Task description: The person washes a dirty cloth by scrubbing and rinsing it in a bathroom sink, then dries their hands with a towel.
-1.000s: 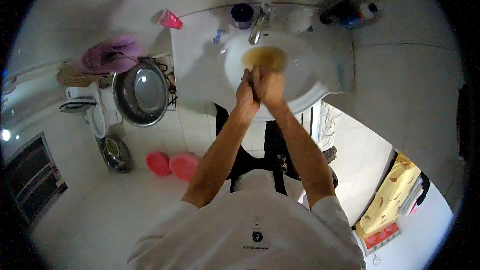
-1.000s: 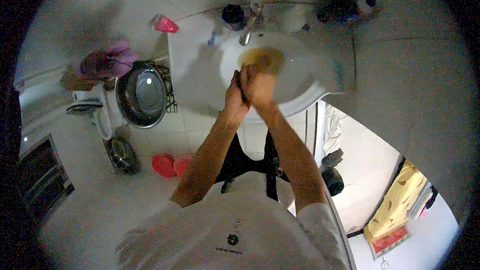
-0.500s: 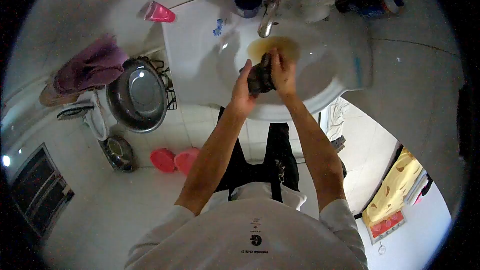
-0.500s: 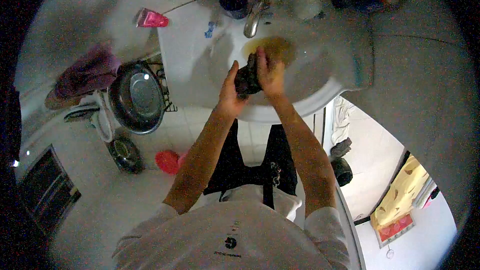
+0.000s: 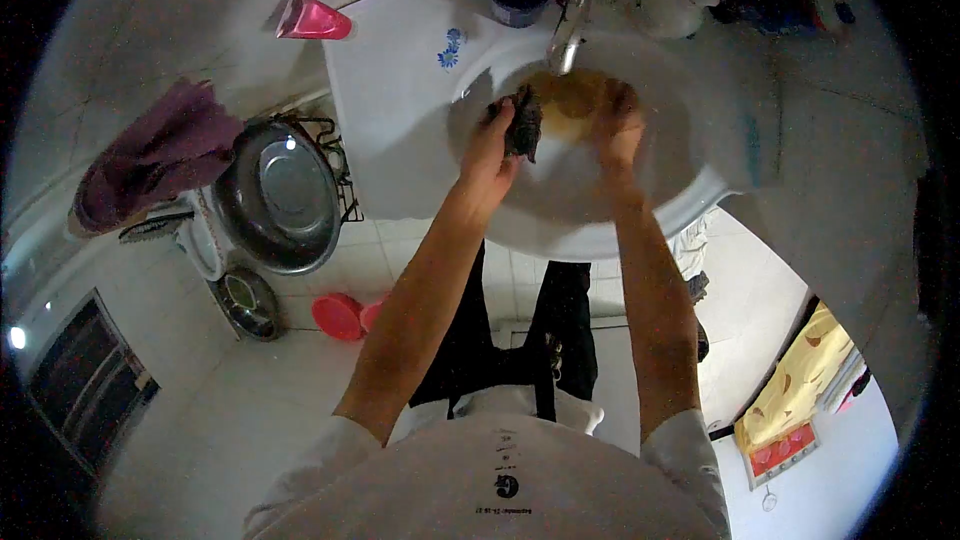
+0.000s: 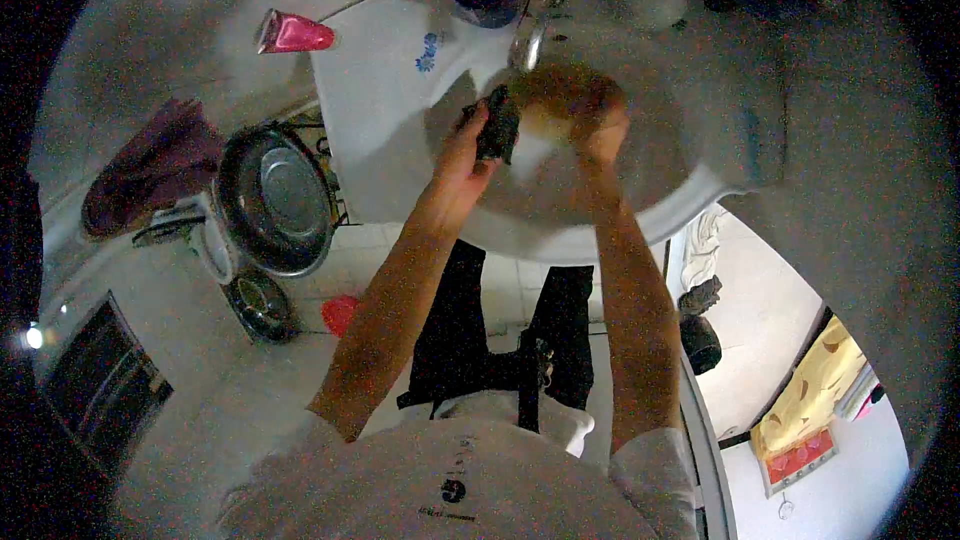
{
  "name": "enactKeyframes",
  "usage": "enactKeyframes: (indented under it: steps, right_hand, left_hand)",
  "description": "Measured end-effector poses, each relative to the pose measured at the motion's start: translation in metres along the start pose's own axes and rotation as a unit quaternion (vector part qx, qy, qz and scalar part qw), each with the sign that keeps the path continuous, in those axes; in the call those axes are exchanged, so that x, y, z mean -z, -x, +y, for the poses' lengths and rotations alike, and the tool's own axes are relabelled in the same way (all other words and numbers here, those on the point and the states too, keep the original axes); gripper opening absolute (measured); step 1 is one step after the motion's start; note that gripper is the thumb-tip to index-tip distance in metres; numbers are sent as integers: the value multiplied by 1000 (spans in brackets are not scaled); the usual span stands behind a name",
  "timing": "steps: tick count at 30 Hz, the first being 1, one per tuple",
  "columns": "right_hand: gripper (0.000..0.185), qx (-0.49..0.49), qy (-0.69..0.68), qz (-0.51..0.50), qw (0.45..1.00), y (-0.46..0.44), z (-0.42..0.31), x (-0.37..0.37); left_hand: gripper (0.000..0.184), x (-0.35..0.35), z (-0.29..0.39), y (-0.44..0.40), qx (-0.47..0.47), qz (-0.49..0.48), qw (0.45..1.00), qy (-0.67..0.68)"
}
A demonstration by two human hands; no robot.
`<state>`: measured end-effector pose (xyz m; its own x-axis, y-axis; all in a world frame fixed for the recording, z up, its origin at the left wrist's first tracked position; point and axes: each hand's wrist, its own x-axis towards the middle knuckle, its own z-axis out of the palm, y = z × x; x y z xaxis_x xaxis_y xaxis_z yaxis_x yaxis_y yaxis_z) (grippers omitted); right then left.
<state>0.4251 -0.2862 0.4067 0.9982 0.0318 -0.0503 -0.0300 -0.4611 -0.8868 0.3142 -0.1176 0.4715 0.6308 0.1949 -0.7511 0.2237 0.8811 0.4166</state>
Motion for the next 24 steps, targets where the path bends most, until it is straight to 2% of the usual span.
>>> enactKeyframes:
  steps: [2,4,6,7,8,9,10,11,14,15,17,21,23,24]
  right_hand:
    - [31,83,56,49,994,-25,97,-2]
    - [30,20,77,54,995,-24,130,-9]
    - [30,-49,19,-11,999,-12,155,-20]
    - [30,-172,-135,-56,974,-5,132,-26]
    - [30,-312,-338,-86,883,6,86,-27]
    - [30,-351,-443,-114,817,15,40,-24]
    - [31,-356,-487,-132,786,22,2,-19]
    - [31,-344,-502,-144,780,26,-31,-12]
    - [30,-286,-383,-106,872,24,-62,0]
    - [31,-221,-276,-103,930,18,-55,5]
    - [31,-83,-51,-93,991,-1,-17,12]
    - [31,-108,-52,11,993,-24,135,-21]
    - [31,-248,-148,-25,957,-12,126,-30]
    - [31,-324,-237,-50,915,-5,106,-32]
  left_hand:
    - [36,11,-10,-28,-32,47,998,23]
    - [35,1,-5,-34,-8,105,994,1]
    - [33,-4,-8,-40,-9,136,991,-11]
    - [32,1,-16,-52,-24,137,990,-12]
    - [31,6,-24,-63,-38,139,990,-12]
    - [30,11,-33,-77,-40,137,990,4]
    - [29,19,-43,-92,-45,136,989,21]
    - [29,25,-50,-102,-49,135,989,38]
    - [32,35,-58,-116,-5,47,995,84]
    - [32,29,-55,-112,-6,38,996,85]
    - [31,18,-47,-97,-12,25,996,85]
    - [33,4,-34,-82,-37,103,993,43]
    - [34,7,-34,-81,-54,108,992,26]
    - [34,6,-35,-81,-58,124,990,21]
